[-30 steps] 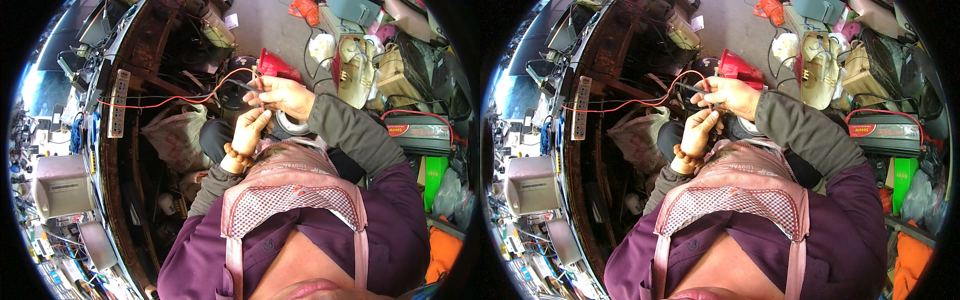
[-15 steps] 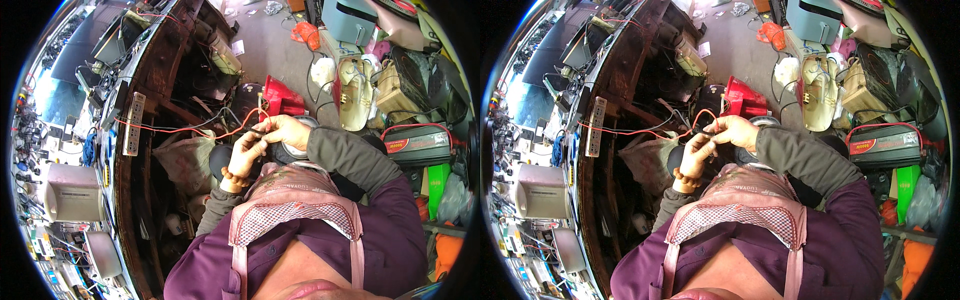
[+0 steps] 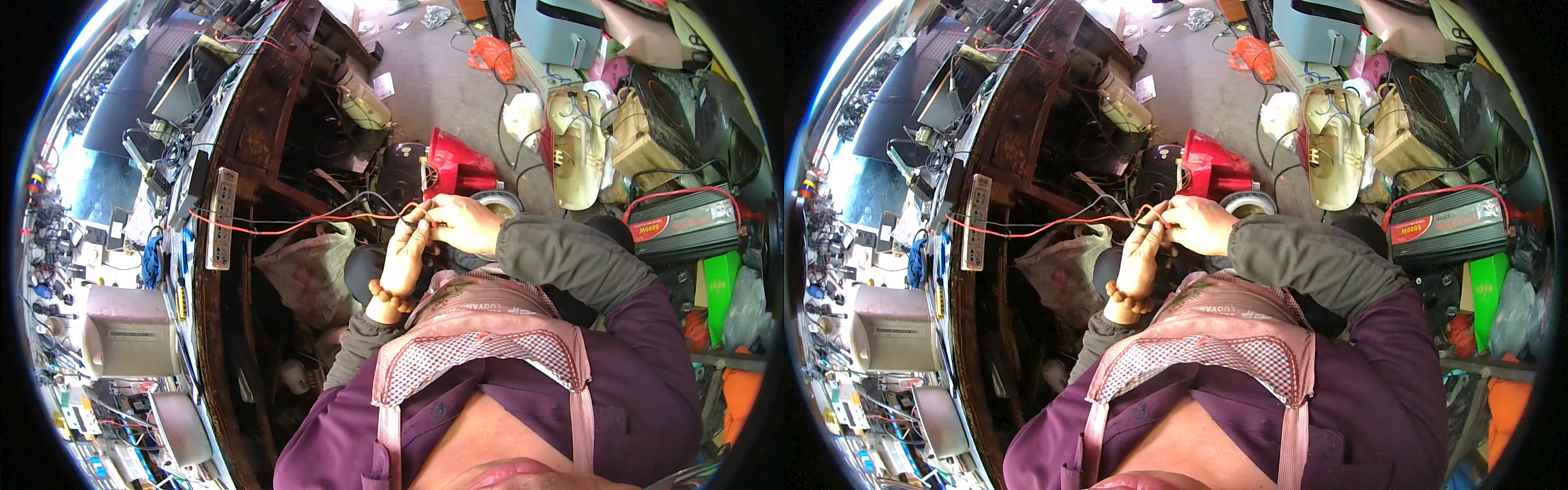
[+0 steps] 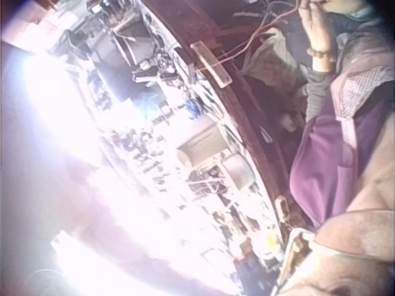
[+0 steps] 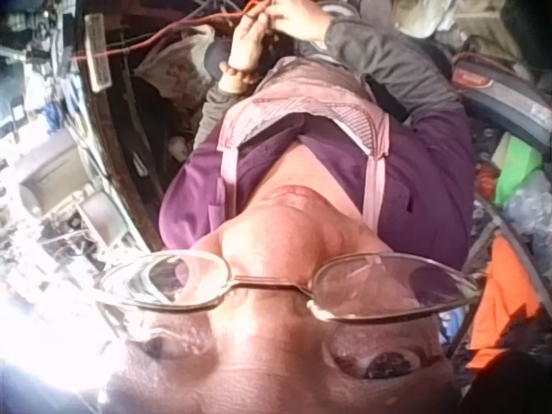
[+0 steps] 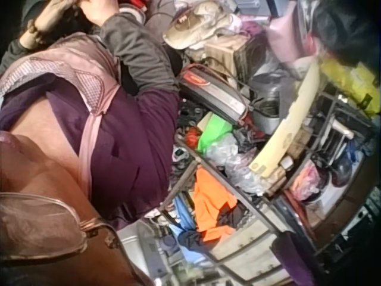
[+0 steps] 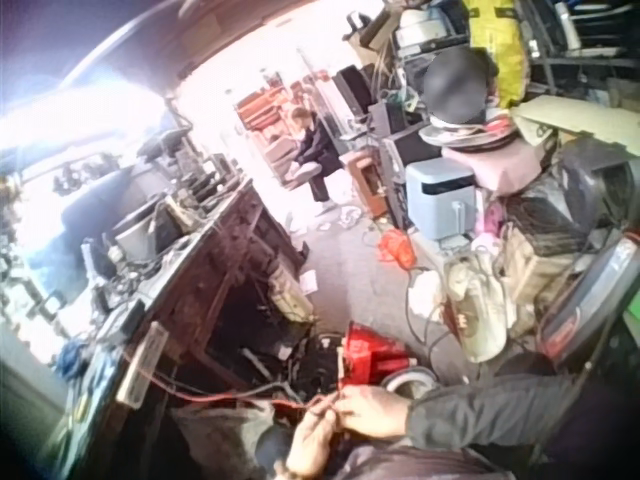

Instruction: The person repairs a small red appliance by disassembling its casing, testing internal components with a multimeter, and reassembling the unit. They use pliers and a screwdriver to manipulate wires and secure parts.

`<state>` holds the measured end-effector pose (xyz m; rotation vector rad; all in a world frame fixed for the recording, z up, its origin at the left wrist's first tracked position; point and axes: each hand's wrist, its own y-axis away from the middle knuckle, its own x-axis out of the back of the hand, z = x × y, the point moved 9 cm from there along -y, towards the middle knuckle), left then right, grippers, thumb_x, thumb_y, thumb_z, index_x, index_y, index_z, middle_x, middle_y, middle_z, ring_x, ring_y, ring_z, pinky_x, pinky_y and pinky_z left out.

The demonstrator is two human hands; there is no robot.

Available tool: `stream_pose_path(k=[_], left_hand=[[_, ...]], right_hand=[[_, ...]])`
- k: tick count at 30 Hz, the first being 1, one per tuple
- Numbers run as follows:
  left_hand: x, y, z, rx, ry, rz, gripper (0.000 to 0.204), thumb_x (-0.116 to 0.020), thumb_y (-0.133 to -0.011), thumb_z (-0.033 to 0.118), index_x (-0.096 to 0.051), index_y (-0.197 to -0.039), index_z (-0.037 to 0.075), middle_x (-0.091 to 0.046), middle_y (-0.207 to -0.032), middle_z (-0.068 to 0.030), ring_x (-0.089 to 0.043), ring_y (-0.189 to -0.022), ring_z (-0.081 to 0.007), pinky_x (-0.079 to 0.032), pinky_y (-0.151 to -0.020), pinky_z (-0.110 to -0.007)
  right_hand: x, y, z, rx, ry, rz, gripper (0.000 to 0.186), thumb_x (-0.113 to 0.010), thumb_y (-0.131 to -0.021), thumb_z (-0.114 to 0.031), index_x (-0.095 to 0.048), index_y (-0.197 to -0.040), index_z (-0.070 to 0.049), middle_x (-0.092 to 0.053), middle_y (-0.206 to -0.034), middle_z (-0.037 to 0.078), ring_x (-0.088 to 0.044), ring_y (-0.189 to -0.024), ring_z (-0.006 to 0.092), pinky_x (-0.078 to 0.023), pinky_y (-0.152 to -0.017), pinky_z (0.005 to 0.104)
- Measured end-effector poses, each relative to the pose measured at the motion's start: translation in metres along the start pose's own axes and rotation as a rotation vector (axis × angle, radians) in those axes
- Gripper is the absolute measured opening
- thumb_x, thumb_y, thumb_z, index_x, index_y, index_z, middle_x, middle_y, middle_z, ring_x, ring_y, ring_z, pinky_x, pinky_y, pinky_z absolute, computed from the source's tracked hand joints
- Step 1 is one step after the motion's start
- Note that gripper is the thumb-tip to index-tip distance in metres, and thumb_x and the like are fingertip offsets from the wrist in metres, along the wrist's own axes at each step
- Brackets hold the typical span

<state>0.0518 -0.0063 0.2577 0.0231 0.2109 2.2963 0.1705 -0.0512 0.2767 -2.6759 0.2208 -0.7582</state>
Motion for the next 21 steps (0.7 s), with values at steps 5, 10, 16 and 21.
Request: stream_pose_path(k=[5, 10, 16, 21], left_hand=[[-0.017, -0.003, 0.014, -0.146, 0.002, -0.058, 0.044, -0.047, -0.115, 0.015, -0.047, -0.156, 0.002, -0.059, -0.141, -0.0053, -0.056, -0.118, -0.0096, -0.048, -0.095, -0.022], [0.027, 0.006, -0.005, 0.101, 0.332, -0.056, 0.07, -0.062, -0.082, -0.011, -0.051, -0.15, 0.002, -0.061, -0.14, -0.0147, -0.067, -0.105, -0.0243, -0.055, -0.091, -0.035], [0.065, -0.006, 0.004, -0.059, 0.453, 0.049, 0.053, -0.067, -0.085, -0.013, -0.058, -0.136, -0.004, -0.067, -0.133, -0.0206, -0.067, -0.119, -0.031, -0.052, -0.111, -0.046], [0.052, 0.0, 0.022, -0.219, 0.255, 0.128, 0.042, -0.071, -0.09, -0.011, -0.064, -0.13, -0.004, -0.071, -0.129, -0.018, -0.069, -0.118, -0.026, -0.054, -0.108, -0.039]], right_hand=[[-0.004, 0.004, 0.003, -0.045, 0.014, 0.05, 0.018, -0.07, -0.087, -0.015, -0.074, -0.1, -0.002, -0.058, -0.109, 0.018, -0.065, -0.1, 0.0384, -0.053, -0.089, 0.0482], [0.014, -0.008, 0.009, -0.181, -0.095, 0.157, 0.026, -0.07, -0.094, -0.028, -0.073, -0.092, -0.002, -0.064, -0.086, 0.014, -0.068, -0.081, 0.0332, -0.054, -0.075, 0.0435], [0.018, -0.012, 0.027, -0.516, -1.09, 0.16, 0.008, -0.073, -0.095, -0.016, -0.07, -0.097, -0.008, -0.067, -0.072, 0.004, -0.064, -0.055, 0.0136, -0.048, -0.046, 0.0277], [0.031, -0.015, 0.016, -0.481, -1.218, 0.117, 0.009, -0.065, -0.101, -0.017, -0.068, -0.106, -0.01, -0.074, -0.084, 0.006, -0.067, -0.058, 0.011, -0.049, -0.049, 0.0226]])
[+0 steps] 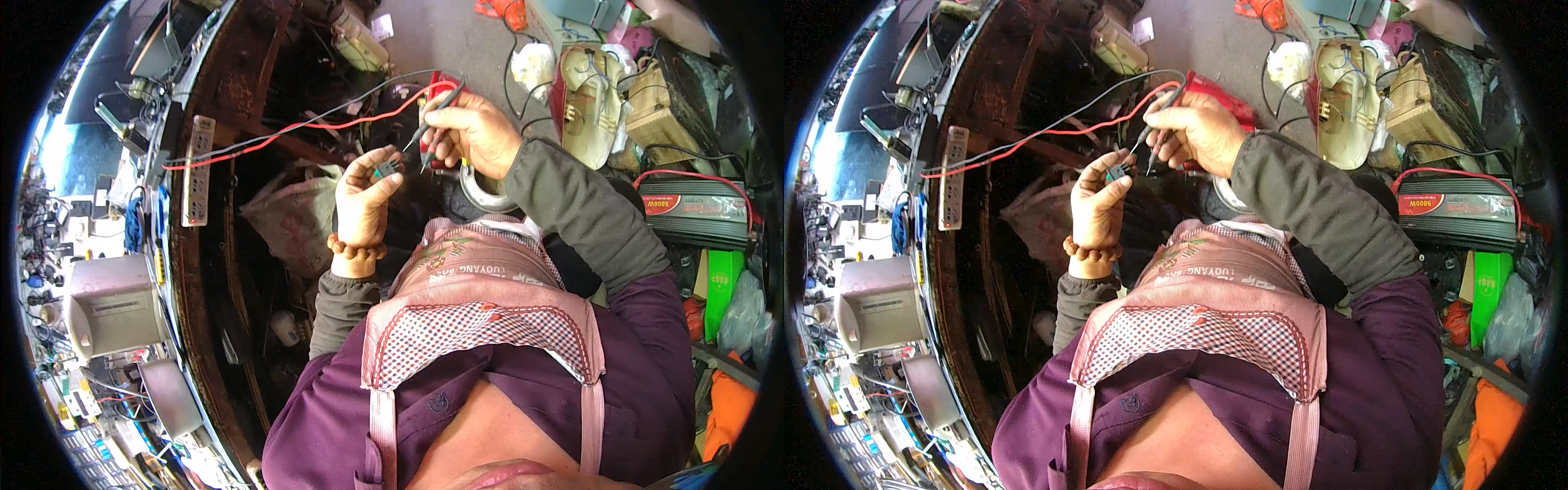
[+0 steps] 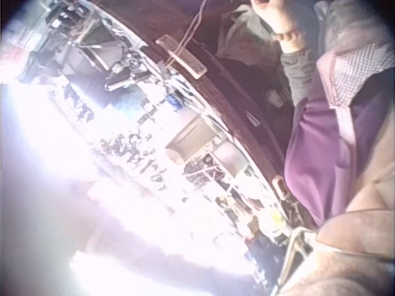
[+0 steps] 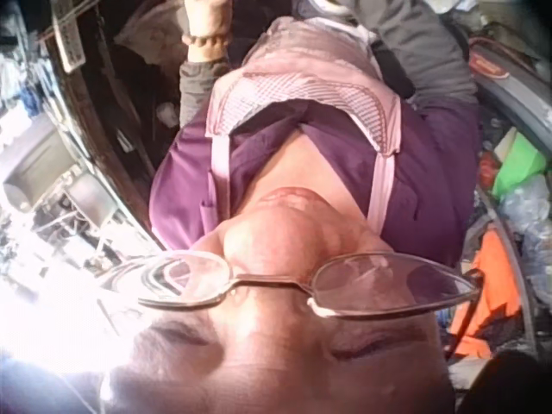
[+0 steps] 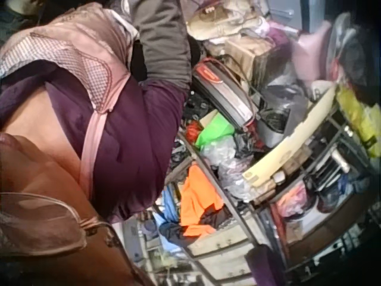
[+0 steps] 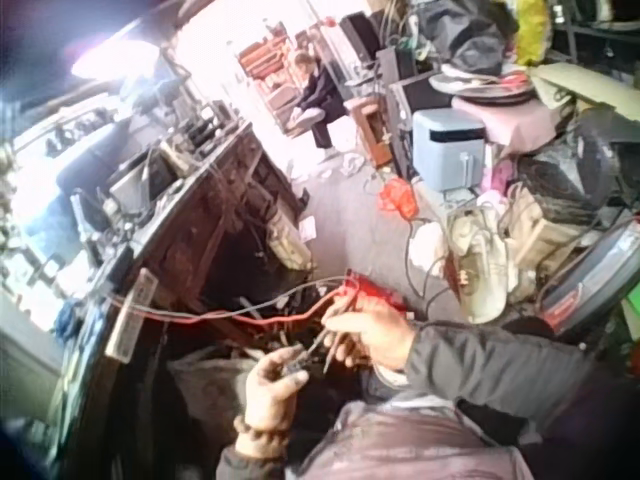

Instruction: The person repairs a small red appliance by disassembling its casing, testing internal components with a multimeter, and reassembling the unit. They use pliers and a screwdriver to manipulate wires and secure parts.

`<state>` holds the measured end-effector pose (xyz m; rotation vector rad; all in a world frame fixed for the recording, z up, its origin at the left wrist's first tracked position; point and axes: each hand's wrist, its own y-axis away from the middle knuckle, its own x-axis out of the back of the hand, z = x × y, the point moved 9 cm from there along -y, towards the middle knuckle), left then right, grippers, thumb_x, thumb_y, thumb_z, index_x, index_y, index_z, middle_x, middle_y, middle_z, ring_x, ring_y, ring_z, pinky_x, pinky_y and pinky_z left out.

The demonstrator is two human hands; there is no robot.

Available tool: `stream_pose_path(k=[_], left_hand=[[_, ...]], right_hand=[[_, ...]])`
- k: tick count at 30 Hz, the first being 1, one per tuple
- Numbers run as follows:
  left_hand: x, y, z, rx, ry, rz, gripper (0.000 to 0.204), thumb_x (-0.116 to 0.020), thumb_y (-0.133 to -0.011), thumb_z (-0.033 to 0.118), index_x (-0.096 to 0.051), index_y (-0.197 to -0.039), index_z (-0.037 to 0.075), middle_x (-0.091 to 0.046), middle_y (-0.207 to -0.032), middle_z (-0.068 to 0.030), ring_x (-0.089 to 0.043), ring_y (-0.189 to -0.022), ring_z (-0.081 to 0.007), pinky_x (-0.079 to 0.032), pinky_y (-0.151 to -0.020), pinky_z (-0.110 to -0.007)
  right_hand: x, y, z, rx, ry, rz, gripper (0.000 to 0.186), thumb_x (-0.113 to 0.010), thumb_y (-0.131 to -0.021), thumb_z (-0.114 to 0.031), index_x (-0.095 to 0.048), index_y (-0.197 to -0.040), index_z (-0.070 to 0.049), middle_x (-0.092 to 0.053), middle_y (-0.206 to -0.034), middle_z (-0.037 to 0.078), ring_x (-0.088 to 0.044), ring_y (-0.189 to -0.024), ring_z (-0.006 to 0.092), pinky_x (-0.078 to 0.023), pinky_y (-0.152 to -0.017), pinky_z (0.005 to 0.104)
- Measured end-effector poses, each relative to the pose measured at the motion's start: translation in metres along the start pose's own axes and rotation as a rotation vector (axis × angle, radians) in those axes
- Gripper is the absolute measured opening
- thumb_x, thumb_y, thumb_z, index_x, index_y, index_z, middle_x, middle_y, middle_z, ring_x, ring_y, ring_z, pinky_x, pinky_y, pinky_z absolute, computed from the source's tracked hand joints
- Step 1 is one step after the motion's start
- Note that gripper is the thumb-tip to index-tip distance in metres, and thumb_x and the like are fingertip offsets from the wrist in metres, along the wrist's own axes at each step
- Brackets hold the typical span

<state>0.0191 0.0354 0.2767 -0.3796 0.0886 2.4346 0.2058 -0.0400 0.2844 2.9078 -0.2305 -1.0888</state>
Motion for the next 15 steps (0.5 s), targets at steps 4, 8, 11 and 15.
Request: stream_pose_path(k=[4, 8, 11, 15], left_hand=[[-0.006, 0.013, -0.008, 0.022, -0.119, 0.024, 0.037, -0.073, -0.094, -0.004, -0.066, -0.131, -0.006, -0.073, -0.122, -0.015, -0.071, -0.107, -0.0195, -0.056, -0.102, -0.032], [-0.012, 0.022, -0.01, 0.044, -0.104, 0.042, 0.043, -0.071, -0.1, 0.005, -0.06, -0.14, -0.001, -0.072, -0.124, -0.0153, -0.073, -0.103, -0.021, -0.062, -0.092, -0.035], [-0.008, 0.019, -0.018, 0.062, -0.135, 0.012, 0.043, -0.068, -0.101, 0.003, -0.058, -0.143, 0.0, -0.07, -0.122, -0.0149, -0.073, -0.101, -0.0221, -0.064, -0.09, -0.038], [-0.014, 0.02, -0.026, 0.108, -0.019, -0.005, 0.046, -0.066, -0.1, -0.004, -0.055, -0.145, -0.002, -0.071, -0.116, -0.0137, -0.074, -0.098, -0.0217, -0.065, -0.088, -0.038]], right_hand=[[0.001, -0.001, 0.005, -0.008, 0.017, -0.015, 0.007, -0.071, -0.099, -0.016, -0.067, -0.102, -0.012, -0.064, -0.074, -0.001, -0.053, -0.05, 0.0053, -0.042, -0.045, 0.019], [0.004, 0.0, 0.009, -0.033, 0.004, 0.023, 0.022, -0.071, -0.1, -0.03, -0.069, -0.107, -0.009, -0.067, -0.075, 0.006, -0.058, -0.05, 0.0104, -0.042, -0.043, 0.0239], [0.003, 0.0, 0.007, 0.007, 0.054, 0.018, 0.027, -0.068, -0.102, -0.032, -0.071, -0.11, -0.006, -0.068, -0.076, 0.007, -0.06, -0.051, 0.0106, -0.045, -0.044, 0.0232], [0.0, 0.002, -0.002, 0.073, 0.186, -0.006, 0.02, -0.071, -0.1, -0.026, -0.072, -0.101, -0.006, -0.065, -0.072, 0.002, -0.057, -0.052, 0.0074, -0.04, -0.044, 0.0212]])
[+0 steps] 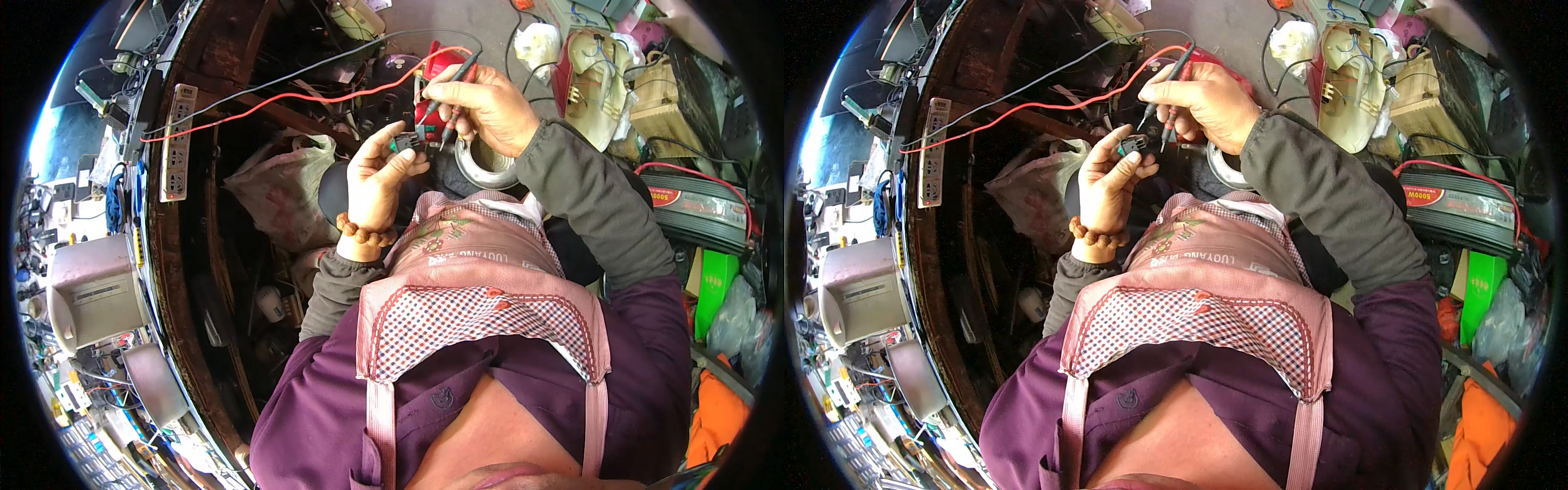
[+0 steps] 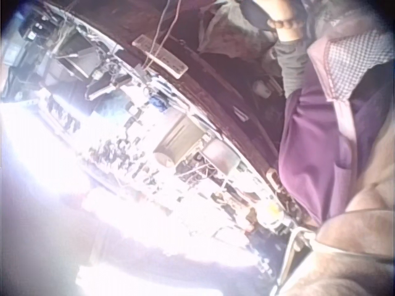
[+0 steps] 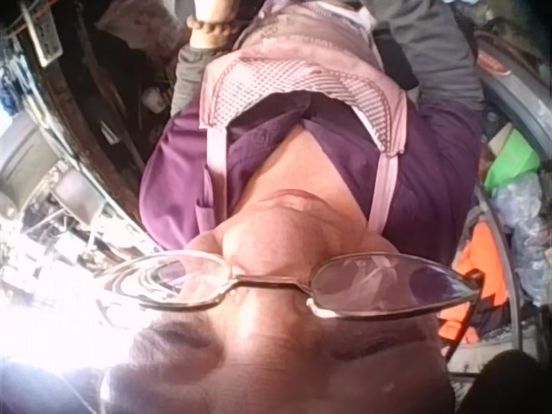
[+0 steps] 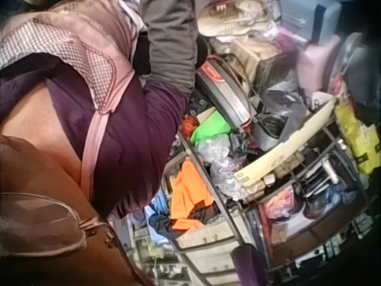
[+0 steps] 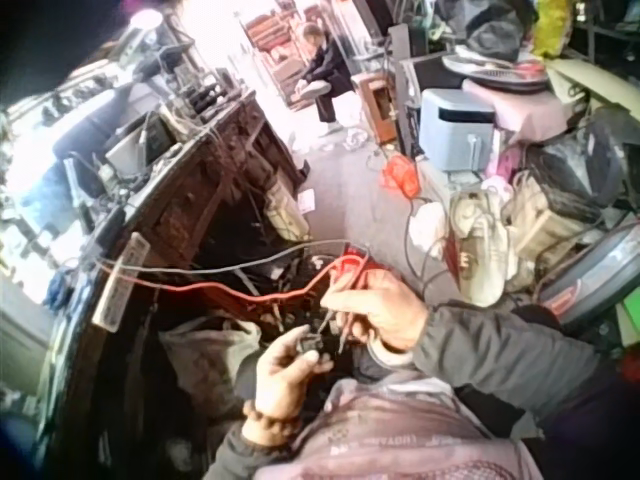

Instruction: The person repairs a small red appliance by disassembling its casing, testing internal components with a multimeter, and reassembling the unit. They use pliers and a screwdriver to manipulate wires and secure parts.

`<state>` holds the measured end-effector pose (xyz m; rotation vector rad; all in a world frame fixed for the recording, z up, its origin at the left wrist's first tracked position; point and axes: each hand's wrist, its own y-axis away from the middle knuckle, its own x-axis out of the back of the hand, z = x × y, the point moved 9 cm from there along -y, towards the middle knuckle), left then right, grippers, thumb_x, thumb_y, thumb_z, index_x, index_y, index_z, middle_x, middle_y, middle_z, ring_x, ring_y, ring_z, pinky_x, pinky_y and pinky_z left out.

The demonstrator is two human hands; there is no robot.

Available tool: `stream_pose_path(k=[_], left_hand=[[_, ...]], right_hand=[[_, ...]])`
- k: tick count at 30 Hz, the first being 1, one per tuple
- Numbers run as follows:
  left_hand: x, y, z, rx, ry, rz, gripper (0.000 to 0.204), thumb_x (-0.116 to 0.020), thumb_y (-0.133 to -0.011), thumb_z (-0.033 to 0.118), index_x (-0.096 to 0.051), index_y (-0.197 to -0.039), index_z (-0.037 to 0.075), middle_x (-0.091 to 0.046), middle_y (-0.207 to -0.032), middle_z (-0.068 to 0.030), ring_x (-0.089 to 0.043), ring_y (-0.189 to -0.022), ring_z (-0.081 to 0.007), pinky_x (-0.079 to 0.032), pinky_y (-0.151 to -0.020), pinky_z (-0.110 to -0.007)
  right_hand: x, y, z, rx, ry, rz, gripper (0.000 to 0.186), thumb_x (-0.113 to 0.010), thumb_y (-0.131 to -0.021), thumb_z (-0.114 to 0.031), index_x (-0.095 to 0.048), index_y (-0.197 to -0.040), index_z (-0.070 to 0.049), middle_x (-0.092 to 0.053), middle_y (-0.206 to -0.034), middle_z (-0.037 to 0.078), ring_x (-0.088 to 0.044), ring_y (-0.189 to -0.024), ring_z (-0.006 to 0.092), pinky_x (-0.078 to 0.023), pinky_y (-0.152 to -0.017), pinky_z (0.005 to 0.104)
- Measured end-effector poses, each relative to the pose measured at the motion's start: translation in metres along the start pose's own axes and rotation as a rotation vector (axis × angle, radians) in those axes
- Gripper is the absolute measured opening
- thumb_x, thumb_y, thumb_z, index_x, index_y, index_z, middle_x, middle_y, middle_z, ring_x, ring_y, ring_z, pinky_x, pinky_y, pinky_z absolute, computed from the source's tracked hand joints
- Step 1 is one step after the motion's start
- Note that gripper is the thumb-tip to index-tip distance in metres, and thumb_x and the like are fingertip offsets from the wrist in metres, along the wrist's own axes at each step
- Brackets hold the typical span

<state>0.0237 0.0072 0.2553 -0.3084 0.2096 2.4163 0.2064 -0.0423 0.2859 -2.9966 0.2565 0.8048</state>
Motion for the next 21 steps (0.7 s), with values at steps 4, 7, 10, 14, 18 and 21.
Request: stream_pose_path(k=[4, 7, 10, 14, 18, 21], left_hand=[[-0.004, 0.002, -0.005, 0.022, 0.199, 0.006, 0.043, -0.064, -0.099, -0.005, -0.052, -0.14, -0.002, -0.071, -0.118, -0.0172, -0.075, -0.102, -0.027, -0.064, -0.093, -0.043], [0.0, 0.001, -0.02, 0.091, 0.401, -0.032, 0.037, -0.063, -0.1, -0.001, -0.054, -0.136, 0.0, -0.069, -0.124, -0.0216, -0.073, -0.111, -0.0335, -0.061, -0.1, -0.048], [-0.003, -0.001, -0.032, 0.152, 0.6, -0.141, 0.04, -0.063, -0.101, 0.003, -0.051, -0.14, -0.001, -0.063, -0.135, -0.0249, -0.068, -0.122, -0.0368, -0.057, -0.108, -0.05], [0.002, -0.001, -0.035, 0.15, 0.602, -0.092, 0.043, -0.064, -0.101, 0.0, -0.052, -0.142, 0.002, -0.062, -0.136, -0.0214, -0.067, -0.122, -0.0367, -0.057, -0.107, -0.049], [0.006, -0.001, -0.034, 0.103, 0.543, -0.082, 0.043, -0.063, -0.1, -0.002, -0.054, -0.142, 0.005, -0.064, -0.135, -0.0189, -0.066, -0.123, -0.0364, -0.057, -0.107, -0.05], [0.007, 0.0, -0.032, 0.065, 0.506, -0.083, 0.042, -0.063, -0.099, -0.005, -0.057, -0.14, 0.006, -0.066, -0.133, -0.0169, -0.066, -0.124, -0.0355, -0.057, -0.108, -0.051]], right_hand=[[0.001, 0.0, 0.002, -0.004, 0.109, -0.023, 0.022, -0.072, -0.098, -0.026, -0.074, -0.102, -0.005, -0.063, -0.07, 0.0, -0.053, -0.052, 0.0049, -0.037, -0.045, 0.0209], [-0.002, 0.001, 0.004, -0.026, 0.115, -0.04, 0.028, -0.069, -0.101, -0.029, -0.074, -0.112, -0.004, -0.067, -0.074, 0.001, -0.055, -0.054, 0.0051, -0.04, -0.046, 0.0218], [-0.006, 0.003, 0.004, -0.009, 0.111, -0.019, 0.034, -0.064, -0.104, -0.031, -0.073, -0.121, -0.003, -0.071, -0.081, 0.003, -0.057, -0.057, 0.0052, -0.043, -0.047, 0.0221], [-0.007, 0.003, 0.008, -0.015, 0.104, 0.009, 0.039, -0.061, -0.106, -0.036, -0.072, -0.127, -0.005, -0.074, -0.096, 0.007, -0.065, -0.061, 0.0098, -0.052, -0.051, 0.0228], [-0.006, 0.0, 0.014, -0.025, 0.132, 0.009, 0.04, -0.061, -0.107, -0.04, -0.073, -0.123, -0.004, -0.073, -0.095, 0.009, -0.07, -0.063, 0.0141, -0.055, -0.052, 0.0248], [-0.004, 0.0, 0.013, -0.016, 0.183, 0.013, 0.042, -0.06, -0.107, -0.043, -0.074, -0.112, -0.003, -0.07, -0.085, 0.007, -0.067, -0.057, 0.0132, -0.049, -0.046, 0.024]])
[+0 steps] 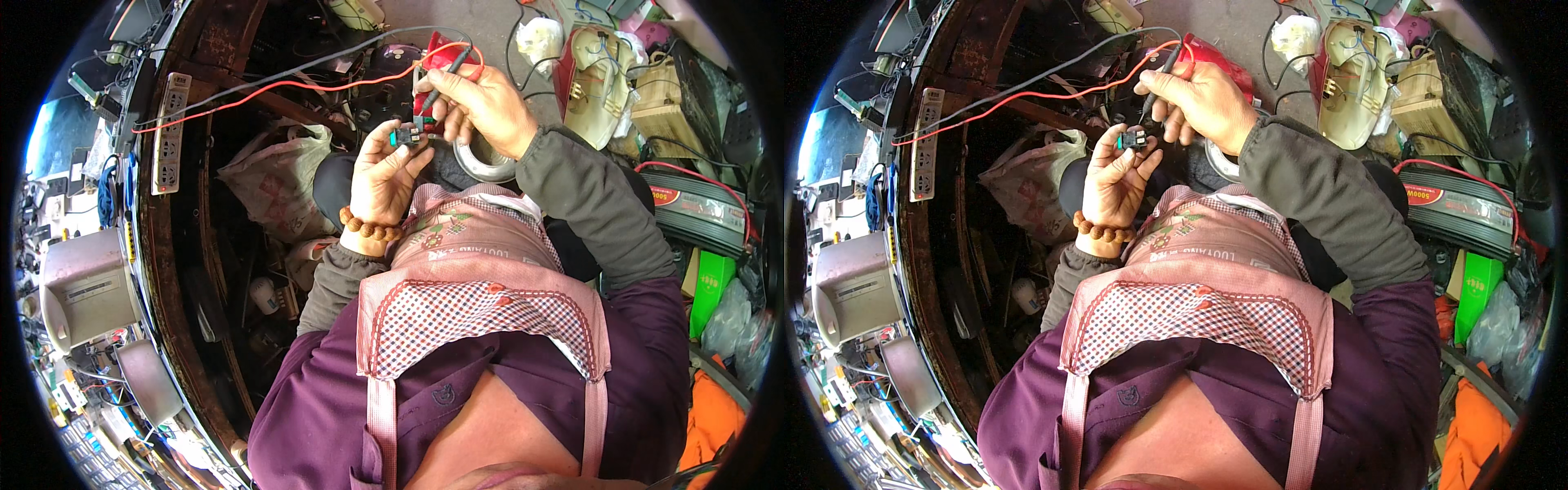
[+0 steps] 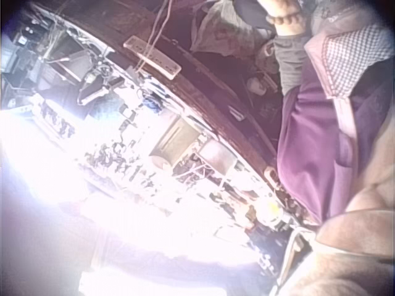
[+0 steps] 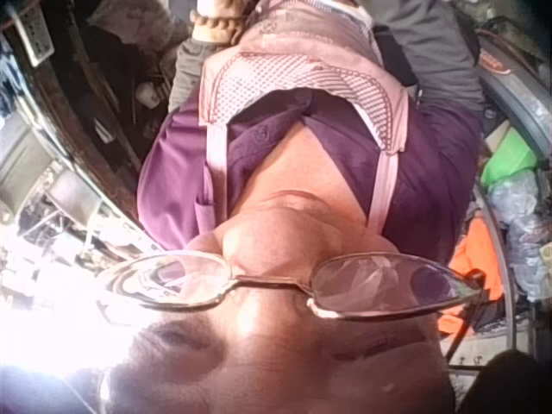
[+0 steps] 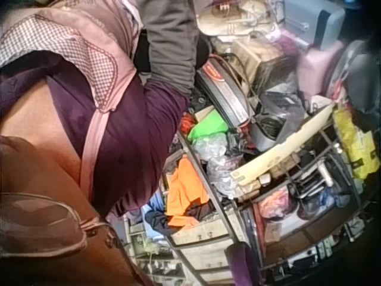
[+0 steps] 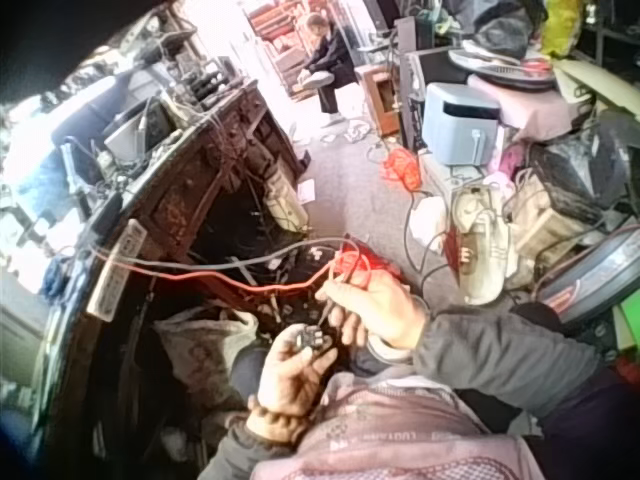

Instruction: The person repairs a small red appliance by disassembling its casing, testing internal components with a multimeter, and reassembling the unit. They use pliers and a screwdriver to manipulate wires and secure parts.

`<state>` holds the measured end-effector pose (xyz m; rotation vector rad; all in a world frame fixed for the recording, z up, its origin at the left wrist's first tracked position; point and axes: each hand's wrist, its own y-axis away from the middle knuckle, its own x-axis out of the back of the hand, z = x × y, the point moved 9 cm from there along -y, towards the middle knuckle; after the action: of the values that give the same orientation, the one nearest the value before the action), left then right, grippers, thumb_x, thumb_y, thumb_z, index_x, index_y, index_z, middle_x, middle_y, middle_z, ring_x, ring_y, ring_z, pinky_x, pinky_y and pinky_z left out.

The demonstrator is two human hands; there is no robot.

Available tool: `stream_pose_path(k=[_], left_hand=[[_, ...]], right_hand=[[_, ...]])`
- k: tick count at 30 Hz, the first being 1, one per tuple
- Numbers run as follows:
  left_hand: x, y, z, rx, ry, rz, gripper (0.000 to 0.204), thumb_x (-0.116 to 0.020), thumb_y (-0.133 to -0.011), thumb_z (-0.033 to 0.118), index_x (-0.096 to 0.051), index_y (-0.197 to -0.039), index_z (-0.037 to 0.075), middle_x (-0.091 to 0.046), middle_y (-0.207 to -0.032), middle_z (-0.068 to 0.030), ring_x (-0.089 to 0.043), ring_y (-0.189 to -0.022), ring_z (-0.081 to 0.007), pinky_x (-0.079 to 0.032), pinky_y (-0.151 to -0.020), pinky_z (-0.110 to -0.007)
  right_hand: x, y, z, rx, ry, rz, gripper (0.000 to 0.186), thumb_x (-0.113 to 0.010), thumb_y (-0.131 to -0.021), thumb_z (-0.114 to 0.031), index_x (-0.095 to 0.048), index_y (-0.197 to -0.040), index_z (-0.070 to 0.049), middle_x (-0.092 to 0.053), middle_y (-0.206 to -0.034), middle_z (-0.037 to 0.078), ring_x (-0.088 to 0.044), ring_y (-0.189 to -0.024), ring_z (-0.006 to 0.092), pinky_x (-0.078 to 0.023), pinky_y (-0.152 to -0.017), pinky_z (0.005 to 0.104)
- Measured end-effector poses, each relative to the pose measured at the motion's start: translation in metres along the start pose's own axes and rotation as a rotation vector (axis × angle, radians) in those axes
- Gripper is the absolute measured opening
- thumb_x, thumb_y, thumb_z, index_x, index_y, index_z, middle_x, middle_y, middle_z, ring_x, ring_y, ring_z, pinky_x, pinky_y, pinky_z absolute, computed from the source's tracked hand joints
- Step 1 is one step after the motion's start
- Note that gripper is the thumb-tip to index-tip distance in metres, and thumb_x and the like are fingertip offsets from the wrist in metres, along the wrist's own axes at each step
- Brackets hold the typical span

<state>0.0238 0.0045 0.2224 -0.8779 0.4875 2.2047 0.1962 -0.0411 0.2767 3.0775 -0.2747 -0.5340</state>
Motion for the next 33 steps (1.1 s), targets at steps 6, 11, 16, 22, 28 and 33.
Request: stream_pose_path(k=[6, 11, 16, 22, 28, 33], left_hand=[[-0.003, 0.0, 0.007, -0.074, -0.098, 0.037, 0.041, -0.065, -0.097, -0.009, -0.059, -0.135, 0.001, -0.07, -0.125, -0.0155, -0.069, -0.116, -0.0281, -0.059, -0.104, -0.048], [0.002, 0.001, 0.019, -0.196, -0.444, 0.09, 0.047, -0.067, -0.094, -0.013, -0.059, -0.137, 0.003, -0.069, -0.127, -0.0132, -0.069, -0.112, -0.0228, -0.06, -0.098, -0.037], [-0.003, 0.007, 0.036, -0.426, -0.693, 0.183, 0.046, -0.073, -0.089, -0.015, -0.058, -0.129, 0.003, -0.067, -0.119, -0.0055, -0.066, -0.105, -0.013, -0.055, -0.095, -0.027], [-0.007, 0.014, 0.04, -0.444, -0.815, 0.256, 0.039, -0.077, -0.089, -0.012, -0.061, -0.121, 0.004, -0.067, -0.112, -0.0032, -0.065, -0.1, -0.0102, -0.053, -0.09, -0.024], [0.026, 0.005, 0.022, -0.101, -0.209, 0.32, 0.021, -0.069, -0.096, 0.002, -0.062, -0.116, 0.006, -0.071, -0.105, -0.0059, -0.069, -0.087, -0.0172, -0.06, -0.083, -0.033], [0.011, 0.003, -0.008, 0.06, 0.059, 0.191, 0.037, -0.061, -0.1, 0.004, -0.054, -0.136, 0.001, -0.066, -0.122, -0.0147, -0.071, -0.106, -0.0309, -0.062, -0.096, -0.043]], right_hand=[[0.002, -0.003, -0.006, 0.132, 0.101, 0.03, 0.048, -0.058, -0.107, -0.047, -0.076, -0.102, -0.002, -0.071, -0.081, 0.006, -0.067, -0.07, 0.0111, -0.049, -0.059, 0.0266], [0.002, -0.001, -0.013, 0.247, 0.257, 0.068, 0.044, -0.059, -0.107, -0.041, -0.076, -0.101, -0.001, -0.073, -0.088, 0.005, -0.066, -0.07, 0.0134, -0.053, -0.063, 0.03], [-0.002, -0.001, 0.007, -0.032, 0.011, -0.025, 0.038, -0.057, -0.11, -0.038, -0.069, -0.122, -0.005, -0.073, -0.091, 0.006, -0.061, -0.055, 0.0064, -0.051, -0.051, 0.0196], [0.0, 0.001, 0.016, -0.124, -0.12, 0.045, 0.03, -0.064, -0.106, -0.031, -0.066, -0.122, -0.006, -0.073, -0.098, 0.009, -0.069, -0.066, 0.0144, -0.058, -0.057, 0.026], [0.002, -0.001, 0.015, -0.056, -0.061, 0.035, 0.019, -0.066, -0.102, -0.017, -0.067, -0.115, -0.004, -0.068, -0.084, 0.004, -0.07, -0.066, 0.0139, -0.057, -0.055, 0.026], [-0.002, -0.005, 0.022, 0.021, -0.083, 0.043, 0.019, -0.066, -0.1, -0.011, -0.071, -0.116, -0.003, -0.07, -0.085, 0.003, -0.068, -0.065, 0.0107, -0.057, -0.058, 0.0242]])
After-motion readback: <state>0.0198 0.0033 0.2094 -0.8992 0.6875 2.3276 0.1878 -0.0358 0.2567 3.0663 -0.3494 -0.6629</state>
